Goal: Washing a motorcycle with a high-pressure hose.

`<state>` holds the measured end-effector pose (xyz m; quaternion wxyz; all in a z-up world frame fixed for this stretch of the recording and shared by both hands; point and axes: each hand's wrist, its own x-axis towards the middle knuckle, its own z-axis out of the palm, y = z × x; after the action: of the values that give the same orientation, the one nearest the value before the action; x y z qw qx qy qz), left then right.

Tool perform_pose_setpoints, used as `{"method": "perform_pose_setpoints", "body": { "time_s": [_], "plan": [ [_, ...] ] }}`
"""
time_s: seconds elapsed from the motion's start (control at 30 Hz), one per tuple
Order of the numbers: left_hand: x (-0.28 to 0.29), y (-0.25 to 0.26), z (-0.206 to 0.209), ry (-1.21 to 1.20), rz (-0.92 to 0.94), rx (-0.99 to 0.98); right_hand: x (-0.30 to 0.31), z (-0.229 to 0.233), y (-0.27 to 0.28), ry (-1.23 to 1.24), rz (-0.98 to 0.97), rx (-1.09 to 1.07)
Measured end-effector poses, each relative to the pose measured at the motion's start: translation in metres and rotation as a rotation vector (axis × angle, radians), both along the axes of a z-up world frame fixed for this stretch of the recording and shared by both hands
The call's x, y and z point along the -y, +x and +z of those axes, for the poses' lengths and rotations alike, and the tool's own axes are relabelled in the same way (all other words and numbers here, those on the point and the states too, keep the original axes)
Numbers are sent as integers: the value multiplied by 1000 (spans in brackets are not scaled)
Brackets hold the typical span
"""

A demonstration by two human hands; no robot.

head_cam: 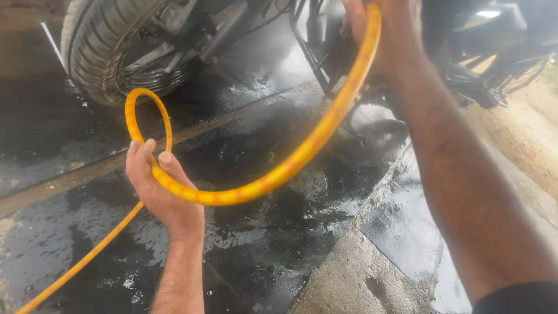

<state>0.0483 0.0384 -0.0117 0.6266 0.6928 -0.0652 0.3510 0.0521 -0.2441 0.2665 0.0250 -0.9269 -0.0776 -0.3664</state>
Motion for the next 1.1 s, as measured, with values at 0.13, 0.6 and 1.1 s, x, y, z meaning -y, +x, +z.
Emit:
{"method": "perform_pose_setpoints", "body": {
  "time_s": [0.13,0.6,1.1],
  "plan": [
    [-10,2,6,-79,-31,-29,22,1,31,-270,-11,36],
    [-52,29,-26,-274,35,58,-29,-175,49,31,-205,115],
    [-80,37,-31,-209,129,3,-58,-197,78,107,-236,83]
  ]
}}
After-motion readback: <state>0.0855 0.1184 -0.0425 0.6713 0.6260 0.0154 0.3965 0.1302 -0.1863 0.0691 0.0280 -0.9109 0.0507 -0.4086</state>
